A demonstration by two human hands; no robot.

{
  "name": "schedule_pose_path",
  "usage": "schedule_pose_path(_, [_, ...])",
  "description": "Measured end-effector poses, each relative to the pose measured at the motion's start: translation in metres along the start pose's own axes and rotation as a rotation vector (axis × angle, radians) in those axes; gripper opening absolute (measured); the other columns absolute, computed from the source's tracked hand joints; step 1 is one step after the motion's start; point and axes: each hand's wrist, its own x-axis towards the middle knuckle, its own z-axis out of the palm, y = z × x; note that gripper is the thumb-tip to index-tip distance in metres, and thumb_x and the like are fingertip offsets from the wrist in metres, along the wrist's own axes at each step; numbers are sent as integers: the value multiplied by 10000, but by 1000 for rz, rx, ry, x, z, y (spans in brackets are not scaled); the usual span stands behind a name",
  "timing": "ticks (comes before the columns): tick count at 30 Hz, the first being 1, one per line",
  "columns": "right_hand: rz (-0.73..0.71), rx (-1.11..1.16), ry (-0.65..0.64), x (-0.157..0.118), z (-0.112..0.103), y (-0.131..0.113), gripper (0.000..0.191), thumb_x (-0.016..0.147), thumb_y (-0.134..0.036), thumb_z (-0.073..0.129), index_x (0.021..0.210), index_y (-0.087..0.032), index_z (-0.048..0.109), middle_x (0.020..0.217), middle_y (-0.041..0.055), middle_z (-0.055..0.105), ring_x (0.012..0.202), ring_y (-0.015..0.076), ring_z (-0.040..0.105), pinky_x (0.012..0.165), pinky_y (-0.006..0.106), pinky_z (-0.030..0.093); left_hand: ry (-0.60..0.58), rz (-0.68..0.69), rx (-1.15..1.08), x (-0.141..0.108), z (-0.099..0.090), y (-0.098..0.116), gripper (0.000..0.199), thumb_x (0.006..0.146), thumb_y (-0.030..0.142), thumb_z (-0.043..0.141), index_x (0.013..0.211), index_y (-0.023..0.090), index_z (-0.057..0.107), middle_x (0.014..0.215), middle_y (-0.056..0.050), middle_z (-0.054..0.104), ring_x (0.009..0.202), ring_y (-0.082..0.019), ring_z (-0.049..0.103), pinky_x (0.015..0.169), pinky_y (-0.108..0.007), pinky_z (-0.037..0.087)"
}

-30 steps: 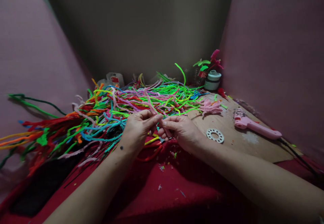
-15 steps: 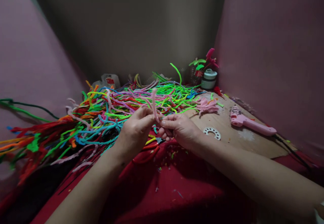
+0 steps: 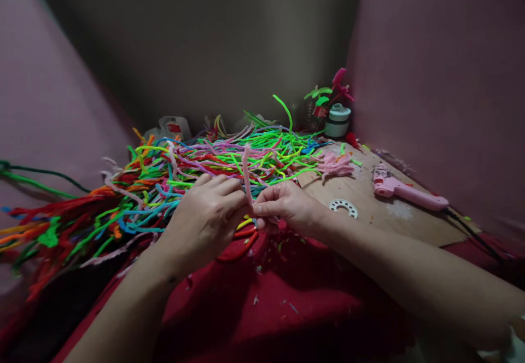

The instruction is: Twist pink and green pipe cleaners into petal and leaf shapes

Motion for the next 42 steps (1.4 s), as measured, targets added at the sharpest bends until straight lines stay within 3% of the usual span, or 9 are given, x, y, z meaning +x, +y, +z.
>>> schedule_pose_path(3, [-175,-364,75,-3,4,4,194,758,-217,559,591,-120,586,526,14,566,454,84,464,456,213,345,-113,-247,-220,0,-1,3,237,818,267,473,677,166,634,669,-14,588,645,-139,484,627,-286,336])
schedule_pose_path(7, [-720,-906,240,-9,7,15,176,770,-109,495,648,-93,620,602,63,589,573,126,511,563,258,379,-274,-698,-845,3,7,-1,209,705,319,563,620,140,629,498,26,468,465,-77,368,467,-224,257])
schedule_pose_path(11, [-940,-935,303,-14,8,14,185,800,-99,480,685,-79,622,635,82,604,608,131,525,598,267,401,-227,-846,-1414,5,11,-6,198,614,268,638,504,120,564,410,47,385,383,-31,272,401,-197,199])
schedule_pose_path(14, [-774,-671,317,-15,9,6,161,818,-149,502,732,-103,630,651,55,608,598,110,520,587,250,409,-174,-772,-1421,4,3,-5,197,654,291,678,588,114,622,495,13,494,439,-48,398,430,-184,297])
schedule_pose_path(19, [-338,-48,166,-11,9,-4,158,780,-268,576,696,-135,594,608,4,588,532,79,494,531,225,402,173,-451,-1017,3,-9,-5,135,683,224,712,809,182,683,829,-30,637,767,-136,579,671,-233,452])
schedule_pose_path(24, [-242,31,61,-10,7,-5,197,735,-306,612,650,-133,574,572,-1,576,507,77,491,520,223,391,256,-100,-648,2,1,-9,43,768,220,631,773,205,672,840,-34,633,910,-176,551,858,-322,415])
schedule_pose_path(28, [-336,-204,124,-14,8,-2,202,784,-292,560,668,-129,580,585,9,565,525,87,482,526,231,382,165,-224,-675,1,7,-4,97,798,248,578,738,174,596,756,-5,582,743,-133,524,722,-274,422])
schedule_pose_path(34, [-692,-719,319,-16,13,7,188,801,-157,494,630,-117,561,595,18,532,565,92,465,568,240,361,-107,-615,-1117,4,9,4,249,796,368,550,684,154,489,623,49,425,565,-75,389,526,-198,346])
schedule_pose_path(42, [-341,-228,209,-8,9,0,175,778,-234,552,635,-136,540,572,-29,478,528,67,411,512,208,341,93,-467,-687,5,5,7,142,793,291,545,730,164,548,699,9,554,662,-112,499,633,-216,395])
